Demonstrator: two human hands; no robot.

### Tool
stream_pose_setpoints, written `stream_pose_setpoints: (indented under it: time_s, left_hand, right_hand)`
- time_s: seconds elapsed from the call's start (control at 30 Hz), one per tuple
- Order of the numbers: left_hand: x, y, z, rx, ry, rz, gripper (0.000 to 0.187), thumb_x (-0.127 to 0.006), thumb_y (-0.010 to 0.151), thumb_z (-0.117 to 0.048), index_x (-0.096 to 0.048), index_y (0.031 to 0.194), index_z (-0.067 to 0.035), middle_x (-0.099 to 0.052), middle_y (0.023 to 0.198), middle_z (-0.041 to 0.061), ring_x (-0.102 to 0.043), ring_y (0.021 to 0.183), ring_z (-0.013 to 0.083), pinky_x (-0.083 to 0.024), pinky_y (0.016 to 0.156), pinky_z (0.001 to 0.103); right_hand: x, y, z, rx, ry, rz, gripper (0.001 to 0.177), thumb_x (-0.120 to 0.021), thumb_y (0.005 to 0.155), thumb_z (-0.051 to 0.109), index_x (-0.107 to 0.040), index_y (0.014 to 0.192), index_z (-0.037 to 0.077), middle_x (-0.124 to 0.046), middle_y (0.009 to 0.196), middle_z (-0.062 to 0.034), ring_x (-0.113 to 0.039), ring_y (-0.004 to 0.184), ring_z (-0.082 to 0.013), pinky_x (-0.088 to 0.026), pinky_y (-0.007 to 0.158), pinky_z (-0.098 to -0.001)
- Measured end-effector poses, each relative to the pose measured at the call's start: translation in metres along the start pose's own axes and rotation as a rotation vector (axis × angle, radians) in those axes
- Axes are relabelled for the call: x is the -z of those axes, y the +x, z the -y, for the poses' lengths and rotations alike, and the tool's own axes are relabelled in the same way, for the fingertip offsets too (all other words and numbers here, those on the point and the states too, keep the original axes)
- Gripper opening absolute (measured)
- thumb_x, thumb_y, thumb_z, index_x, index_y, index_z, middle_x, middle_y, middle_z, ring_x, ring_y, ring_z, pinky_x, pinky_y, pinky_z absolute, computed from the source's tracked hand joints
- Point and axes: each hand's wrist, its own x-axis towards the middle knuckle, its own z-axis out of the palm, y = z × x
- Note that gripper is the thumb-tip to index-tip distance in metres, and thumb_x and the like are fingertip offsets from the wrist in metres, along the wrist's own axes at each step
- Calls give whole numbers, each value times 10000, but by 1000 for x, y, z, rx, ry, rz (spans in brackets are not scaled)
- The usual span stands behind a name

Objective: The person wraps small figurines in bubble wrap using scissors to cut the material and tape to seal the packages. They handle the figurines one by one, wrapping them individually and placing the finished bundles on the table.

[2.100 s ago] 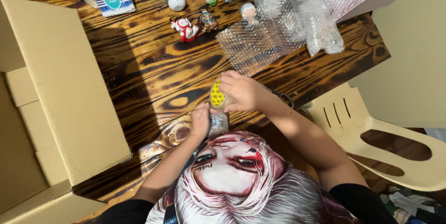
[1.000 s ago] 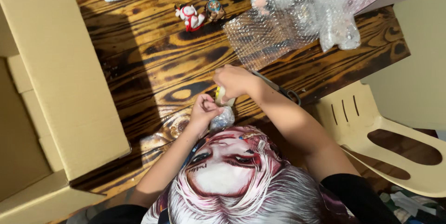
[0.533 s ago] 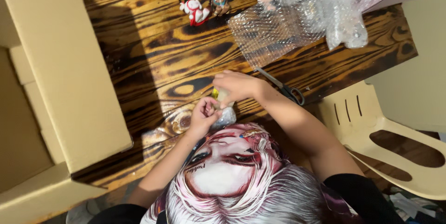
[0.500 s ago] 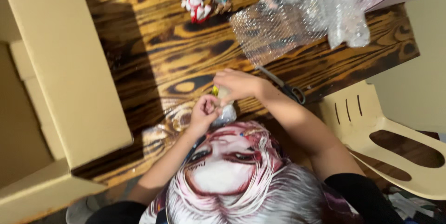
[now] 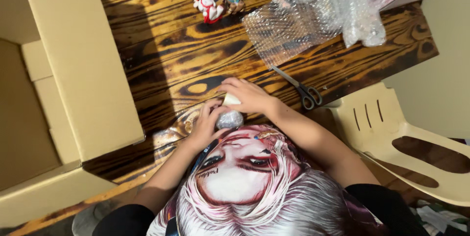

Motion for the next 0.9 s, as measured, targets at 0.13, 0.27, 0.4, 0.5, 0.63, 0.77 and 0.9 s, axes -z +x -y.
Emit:
stream_pose_setpoints:
  time_s: [0.13, 0.27, 0.4, 0.5, 0.63, 0.77, 0.9]
  left_hand:
    - [17, 1, -7, -39, -12, 78, 714, -890, 666, -157, -527, 1278, -106, -450, 1410, 166, -430, 1338, 408, -391, 1110, 489]
    - [29, 4, -25, -130, 255, 135, 766, -902, 611, -243, -512, 1238, -37, -433, 1404, 203, -404, 1334, 444, -337, 1102, 557]
    - [12, 3, -18, -240, 584, 52, 614, -815, 731, -189, -551, 1262, -30, -491, 1416, 168, -435, 1359, 375, -318, 1162, 567]
    - [-7, -1, -9, -233, 613, -24, 511, -760, 825, -118, -583, 1298, -43, -530, 1387, 139, -456, 1337, 347, -326, 1197, 544]
    - [-1, -5, -11, -266, 464, -35, 592, -779, 665, -146, -619, 1230, -69, -563, 1280, 118, -478, 1250, 363, -331, 1125, 628]
    - [10, -3, 14, -403, 438, -192, 571, -795, 647, -114, -628, 1193, -134, -556, 1243, 111, -502, 1227, 378, -404, 1075, 618]
    - [7, -9, 63, -446, 364, -304, 550, -799, 701, -57, -659, 1215, -196, -545, 1268, 134, -544, 1223, 376, -491, 1032, 507]
  right_hand:
    - [6, 2, 10, 11, 2, 69, 567, -717, 871, 443, -568, 1321, 132, -545, 1378, -103, -562, 1250, -358, -478, 1033, -457]
    - [8, 11, 21, -136, -92, 261, 574, -707, 842, 424, -550, 1310, 131, -522, 1329, -147, -532, 1225, -405, -459, 1001, -486]
    - [3, 15, 12, -143, -187, 312, 569, -695, 854, 390, -528, 1318, 107, -510, 1309, -195, -523, 1204, -444, -444, 1012, -510]
    - [4, 13, 9, -88, -160, 299, 569, -704, 818, 350, -548, 1316, 123, -529, 1288, -181, -525, 1184, -434, -439, 1026, -504]
    - [39, 7, 37, -148, -175, 360, 626, -765, 751, 423, -567, 1288, 168, -550, 1274, -120, -522, 1128, -385, -447, 980, -481]
    - [90, 2, 58, 54, -300, 178, 749, -848, 629, 428, -597, 1279, 155, -608, 1152, -101, -515, 1062, -365, -448, 914, -458]
    - [100, 3, 64, 192, -317, 85, 712, -874, 625, 512, -641, 1190, 145, -627, 1087, -75, -513, 1083, -353, -422, 888, -470]
